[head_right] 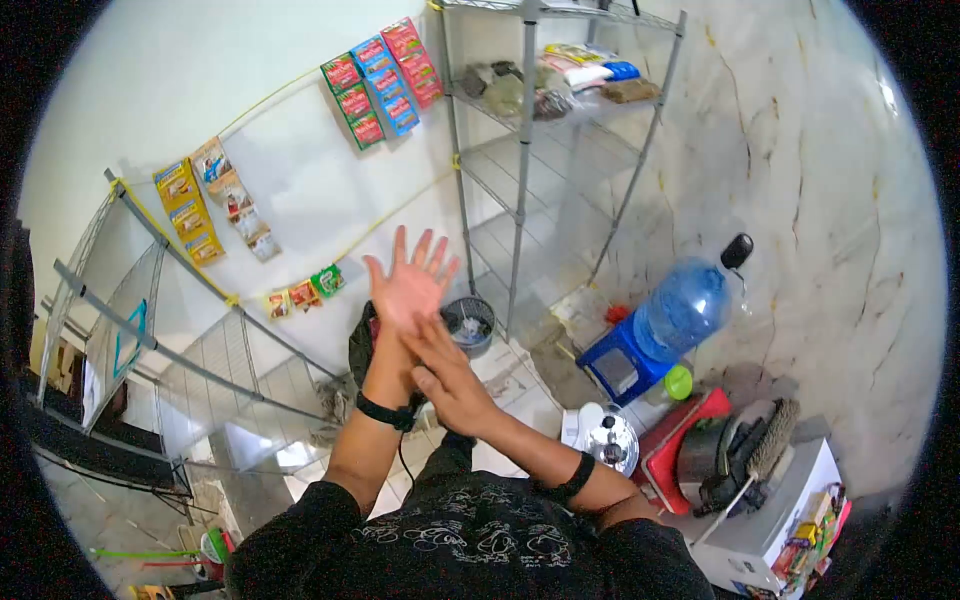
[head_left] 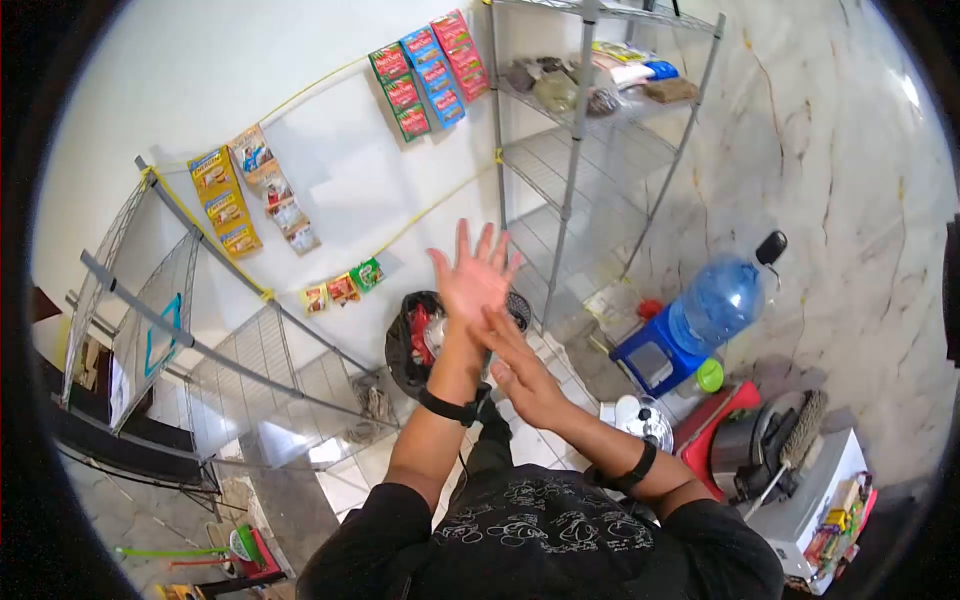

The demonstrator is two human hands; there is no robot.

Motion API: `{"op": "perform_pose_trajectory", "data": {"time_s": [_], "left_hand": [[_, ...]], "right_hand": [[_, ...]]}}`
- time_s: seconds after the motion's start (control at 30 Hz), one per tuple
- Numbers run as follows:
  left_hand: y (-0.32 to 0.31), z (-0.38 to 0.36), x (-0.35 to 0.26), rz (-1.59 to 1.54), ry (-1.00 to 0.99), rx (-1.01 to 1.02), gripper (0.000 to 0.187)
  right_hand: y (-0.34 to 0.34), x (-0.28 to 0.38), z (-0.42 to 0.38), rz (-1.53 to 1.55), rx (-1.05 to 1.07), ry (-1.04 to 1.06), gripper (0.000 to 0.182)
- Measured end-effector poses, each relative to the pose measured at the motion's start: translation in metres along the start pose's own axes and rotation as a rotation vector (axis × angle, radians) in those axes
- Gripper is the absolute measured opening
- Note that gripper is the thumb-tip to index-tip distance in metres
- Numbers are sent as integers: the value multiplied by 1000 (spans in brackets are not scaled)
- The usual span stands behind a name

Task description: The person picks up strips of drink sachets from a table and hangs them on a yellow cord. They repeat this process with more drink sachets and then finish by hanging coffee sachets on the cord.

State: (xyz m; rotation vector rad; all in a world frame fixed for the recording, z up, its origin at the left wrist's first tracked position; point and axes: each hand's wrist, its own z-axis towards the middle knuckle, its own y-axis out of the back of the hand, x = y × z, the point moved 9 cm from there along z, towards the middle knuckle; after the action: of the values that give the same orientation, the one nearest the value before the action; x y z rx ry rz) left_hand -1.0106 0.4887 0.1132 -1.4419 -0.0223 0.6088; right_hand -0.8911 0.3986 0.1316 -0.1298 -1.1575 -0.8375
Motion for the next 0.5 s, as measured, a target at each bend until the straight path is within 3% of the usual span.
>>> {"op": "perform_pose_trajectory", "data": {"time_s": [0.13, 0.2, 0.23, 0.27, 0.33, 0.4, 0.47, 0.5], "left_hand": [[-6, -62, 20, -142, -29, -18, 81], [-24, -106, 68, -40, 140, 79, 80], [-29, -134, 99, 26, 192, 110, 77], [-31, -158, 122, 41, 221, 144, 74], [-46, -209, 135, 233, 254, 4, 69], [-80, -258, 157, 370, 325, 231, 65], [-83, -303, 166, 455, 396, 287, 65], [-88, -322, 169, 525, 436, 359, 65]], "right_hand": [[14, 50, -51, -193, -87, 93, 52], [9, 51, -62, -383, 2, 114, 50], [22, 58, -67, -527, -95, 155, 50], [30, 55, -78, -545, -128, 130, 50], [58, 33, -104, -488, -259, 14, 53], [88, -12, -136, -414, -428, -123, 53], [110, -23, -178, -326, -582, -244, 53], [119, -31, -201, -138, -662, -357, 53]]}}
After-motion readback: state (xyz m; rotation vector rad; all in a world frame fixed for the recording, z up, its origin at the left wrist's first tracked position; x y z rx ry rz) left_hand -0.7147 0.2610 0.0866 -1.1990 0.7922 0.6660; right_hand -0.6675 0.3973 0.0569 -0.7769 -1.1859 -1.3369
